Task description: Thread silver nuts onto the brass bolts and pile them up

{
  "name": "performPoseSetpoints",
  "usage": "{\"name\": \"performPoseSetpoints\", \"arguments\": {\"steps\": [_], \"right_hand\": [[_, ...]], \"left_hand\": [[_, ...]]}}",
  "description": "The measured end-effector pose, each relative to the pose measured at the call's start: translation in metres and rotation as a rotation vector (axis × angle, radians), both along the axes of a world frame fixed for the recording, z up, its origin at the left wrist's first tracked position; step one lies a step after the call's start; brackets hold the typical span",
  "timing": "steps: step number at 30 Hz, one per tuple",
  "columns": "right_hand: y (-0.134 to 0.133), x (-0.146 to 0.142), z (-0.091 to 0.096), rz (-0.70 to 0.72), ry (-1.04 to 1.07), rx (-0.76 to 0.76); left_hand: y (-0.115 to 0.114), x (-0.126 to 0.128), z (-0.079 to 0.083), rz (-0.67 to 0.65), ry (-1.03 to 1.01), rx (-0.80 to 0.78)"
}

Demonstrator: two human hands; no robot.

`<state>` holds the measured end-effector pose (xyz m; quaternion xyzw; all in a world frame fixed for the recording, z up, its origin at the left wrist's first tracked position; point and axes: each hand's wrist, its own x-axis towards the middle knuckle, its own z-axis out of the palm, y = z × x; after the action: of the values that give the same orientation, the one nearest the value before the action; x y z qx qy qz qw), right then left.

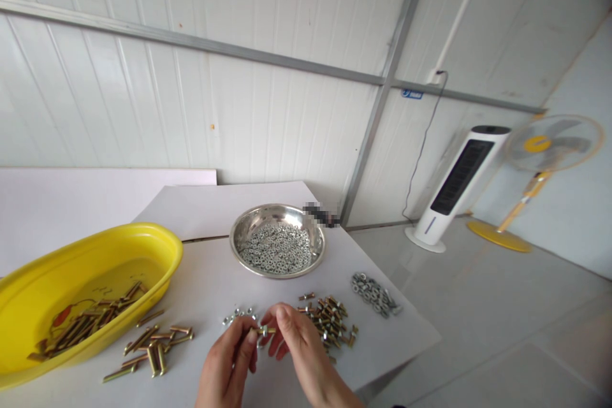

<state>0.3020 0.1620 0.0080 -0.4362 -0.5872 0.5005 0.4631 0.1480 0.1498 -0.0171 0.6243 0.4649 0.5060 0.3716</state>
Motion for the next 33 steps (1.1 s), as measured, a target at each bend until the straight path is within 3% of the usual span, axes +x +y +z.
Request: {"name": "performPoseSetpoints", "arguments": {"steps": [4, 10, 15, 22, 29, 31, 33], "right_hand": [[0.0, 0.001, 0.01, -0.024, -0.106, 0.125], [0.004, -0.003, 0.007, -0.09, -0.236, 0.23], [0.003, 0.0, 0.009, -0.065, -0.246, 0.172], [-0.005, 0.0, 0.008, 0.082, -0.16, 0.098], [-0.005, -0.009, -0.001, 0.115, -0.012, -0.183], [-0.004, -0.008, -0.001, 0.098, -0.003, -0.182], [-0.003, -0.004, 0.001, 0.039, -0.019, -0.089]], "left_hand": [[0.003, -0.003, -0.003, 0.006, -0.055, -0.079], [0.003, -0.002, -0.003, -0.013, -0.081, -0.112], [0.002, -0.002, 0.0, -0.013, -0.068, -0.04], [-0.001, 0.0, 0.003, 0.03, 0.015, 0.083], [-0.005, 0.004, 0.004, 0.023, 0.035, 0.149], [-0.005, 0.005, 0.004, 0.037, 0.033, 0.138], [-0.004, 0.004, 0.004, 0.054, 0.041, 0.118]]}}
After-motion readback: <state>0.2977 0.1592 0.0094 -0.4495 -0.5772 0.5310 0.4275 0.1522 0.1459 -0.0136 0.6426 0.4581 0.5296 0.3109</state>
